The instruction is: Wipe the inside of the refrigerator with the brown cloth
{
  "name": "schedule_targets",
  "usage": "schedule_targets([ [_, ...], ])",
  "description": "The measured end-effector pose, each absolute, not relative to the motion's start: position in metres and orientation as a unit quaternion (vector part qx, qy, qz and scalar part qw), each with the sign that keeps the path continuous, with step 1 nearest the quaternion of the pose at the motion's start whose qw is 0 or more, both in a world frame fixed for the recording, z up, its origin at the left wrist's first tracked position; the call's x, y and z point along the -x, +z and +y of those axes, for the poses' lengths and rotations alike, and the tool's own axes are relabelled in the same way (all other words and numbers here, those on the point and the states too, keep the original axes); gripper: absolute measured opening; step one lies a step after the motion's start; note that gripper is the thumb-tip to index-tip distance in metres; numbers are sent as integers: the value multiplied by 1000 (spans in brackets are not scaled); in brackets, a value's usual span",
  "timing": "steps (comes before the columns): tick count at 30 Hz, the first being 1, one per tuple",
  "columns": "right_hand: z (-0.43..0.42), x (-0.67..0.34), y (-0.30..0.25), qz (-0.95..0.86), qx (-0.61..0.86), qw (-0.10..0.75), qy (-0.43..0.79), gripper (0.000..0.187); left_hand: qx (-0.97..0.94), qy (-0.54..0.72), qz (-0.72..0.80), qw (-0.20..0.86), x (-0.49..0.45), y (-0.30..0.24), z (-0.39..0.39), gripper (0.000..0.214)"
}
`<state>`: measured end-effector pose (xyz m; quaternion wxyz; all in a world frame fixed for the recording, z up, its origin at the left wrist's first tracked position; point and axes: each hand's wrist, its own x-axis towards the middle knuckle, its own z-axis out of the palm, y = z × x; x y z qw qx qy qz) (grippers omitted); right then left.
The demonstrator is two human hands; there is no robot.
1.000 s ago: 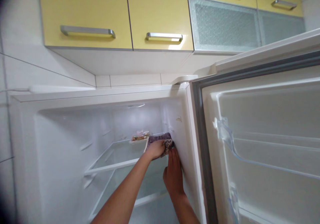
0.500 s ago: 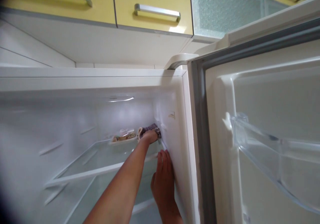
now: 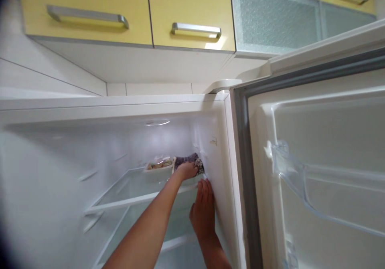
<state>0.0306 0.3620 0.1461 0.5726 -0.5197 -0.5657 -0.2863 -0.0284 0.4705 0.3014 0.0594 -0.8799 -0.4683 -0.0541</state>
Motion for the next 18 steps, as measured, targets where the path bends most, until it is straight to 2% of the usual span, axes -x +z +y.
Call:
schedule_targets([
  [10,354,-43,141,-604,497,551,-292,88,848,-138,-502,101,81,302,343,41],
  [15,354,-43,141,-606,497,550,-288,87,827,-182,-518,121,146,300,313,29],
  [18,354,-43,142,-598,490,564,-288,86,789,-192,-569,129,198,300,310,34],
])
